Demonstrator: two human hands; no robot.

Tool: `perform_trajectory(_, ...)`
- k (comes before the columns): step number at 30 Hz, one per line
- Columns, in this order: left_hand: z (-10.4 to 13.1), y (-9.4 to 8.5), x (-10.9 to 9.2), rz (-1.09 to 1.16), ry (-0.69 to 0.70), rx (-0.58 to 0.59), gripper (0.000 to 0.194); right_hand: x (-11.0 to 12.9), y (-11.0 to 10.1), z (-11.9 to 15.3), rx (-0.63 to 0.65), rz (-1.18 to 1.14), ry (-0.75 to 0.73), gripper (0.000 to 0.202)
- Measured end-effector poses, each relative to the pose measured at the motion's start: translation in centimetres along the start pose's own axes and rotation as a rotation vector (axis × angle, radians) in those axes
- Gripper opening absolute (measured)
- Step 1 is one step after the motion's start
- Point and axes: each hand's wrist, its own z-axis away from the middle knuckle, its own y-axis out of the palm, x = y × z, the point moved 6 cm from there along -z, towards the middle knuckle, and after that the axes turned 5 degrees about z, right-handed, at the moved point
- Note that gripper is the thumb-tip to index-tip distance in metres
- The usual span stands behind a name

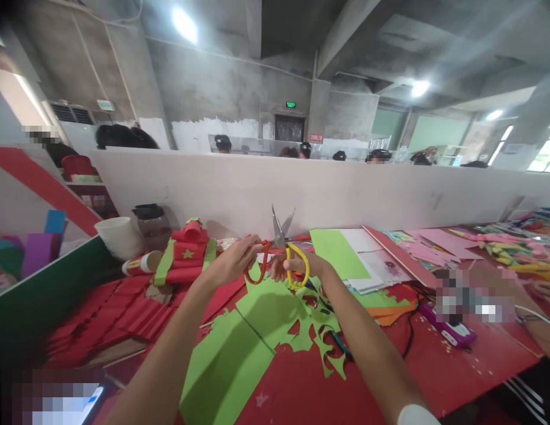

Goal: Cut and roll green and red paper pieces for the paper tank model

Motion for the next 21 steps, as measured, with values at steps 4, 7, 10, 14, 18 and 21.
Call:
perform_trajectory(4, 0.2, -0.7, 0.2, 0.011, 0.000, -0.017, 0.035, -0.3, -1.4, 1.2, 0.013, -0.114, -0.040, 0.057)
perform_trajectory(7, 0.5, -1.9, 0.7, 0.047, -0.029, -0.044, 0.035, -0.6, -3.3, 1.9, -0.159, -0.194, -0.043, 0.049)
perform_trajectory(10, 0.8, -2.8, 0.9, 0.035, -0.041, -0.075, 0.035, -0.3, -3.9, 1.9, -0.270, -0.232, 0.014, 0.052)
perform_trajectory(14, 0.8, -3.0, 0.9, -0.038, -0.058, -0.102, 0.034, 1.7, -2.2, 0.5, -0.256, -0.102, 0.038, 0.054)
perform_trajectory(18, 0.4, -2.7, 0.9, -0.026, -0.072, -0.179, 0.034, 2.6, -0.9, -1.1, -0.458, 0.061, 0.063, 0.045)
perform_trajectory(21, 0.0, -2.1, 1.0, 0.062, -0.080, -0.246, 0.034, 2.0, -0.4, -1.7, -0.717, -0.022, -0.006, 0.046)
